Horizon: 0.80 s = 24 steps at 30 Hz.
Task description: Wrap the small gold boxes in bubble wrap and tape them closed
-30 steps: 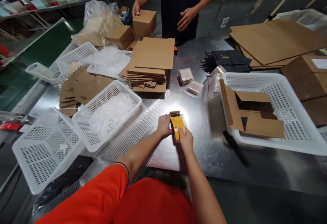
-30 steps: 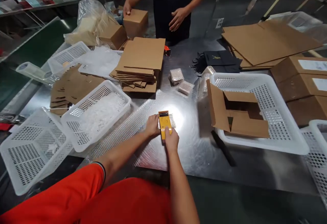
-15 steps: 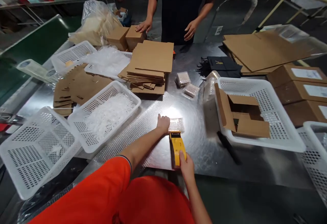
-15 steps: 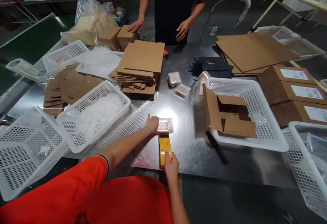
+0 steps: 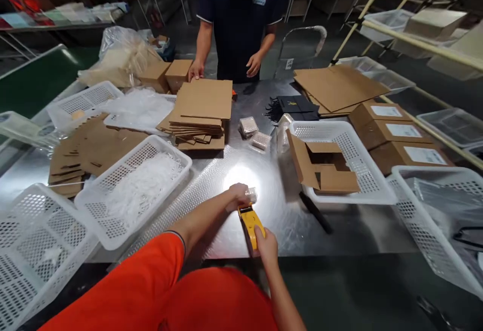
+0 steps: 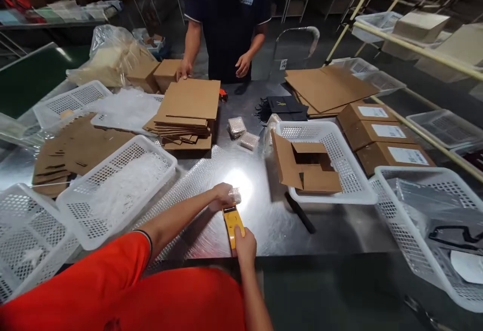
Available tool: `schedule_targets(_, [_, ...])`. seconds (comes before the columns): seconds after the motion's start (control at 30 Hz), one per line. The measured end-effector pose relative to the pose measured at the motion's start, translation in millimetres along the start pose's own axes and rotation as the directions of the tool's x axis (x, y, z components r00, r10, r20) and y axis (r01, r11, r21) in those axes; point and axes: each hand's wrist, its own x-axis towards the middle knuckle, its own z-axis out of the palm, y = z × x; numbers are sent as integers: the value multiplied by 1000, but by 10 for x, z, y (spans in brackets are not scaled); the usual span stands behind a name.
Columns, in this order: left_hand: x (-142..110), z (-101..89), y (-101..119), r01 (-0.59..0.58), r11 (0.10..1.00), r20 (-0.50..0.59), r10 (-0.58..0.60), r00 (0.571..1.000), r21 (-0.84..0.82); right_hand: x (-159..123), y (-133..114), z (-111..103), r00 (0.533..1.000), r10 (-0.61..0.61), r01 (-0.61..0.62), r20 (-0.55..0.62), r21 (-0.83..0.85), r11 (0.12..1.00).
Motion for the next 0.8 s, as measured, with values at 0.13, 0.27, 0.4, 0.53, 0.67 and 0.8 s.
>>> schedule_targets(0.13, [-398, -123, 146, 24, 998, -110, -17, 994, 63, -146, -302, -336, 996, -74, 56, -58, -264, 963])
schedule_targets(0.27, [-783, -207, 368, 21, 999, -298, -10, 954, 34, -290, -694, -806, 987, -146, 97, -63, -488, 867])
schedule_targets(0.4, [-1066, -193, 470, 44, 997, -382, -63, 922, -60, -369, -922, -1142, 981, -190, 135, -36, -573, 808])
schedule_targets(0.53, [-1281, -88, 371, 40, 987, -385, -99, 917, -158, -452, -945, -1242, 972, -236, 185, -19, -560, 808])
schedule_targets(0.67, [-1452, -7, 234, 59, 972, -416, -152, 897, -228, -490, -987, -1201, 964, -266, 230, 20, -566, 791])
schedule_targets(0.8, [-1558, -62, 232, 73, 956, -442, -199, 875, -286, -428, -1098, -1199, 950, -308, 278, 43, -560, 780])
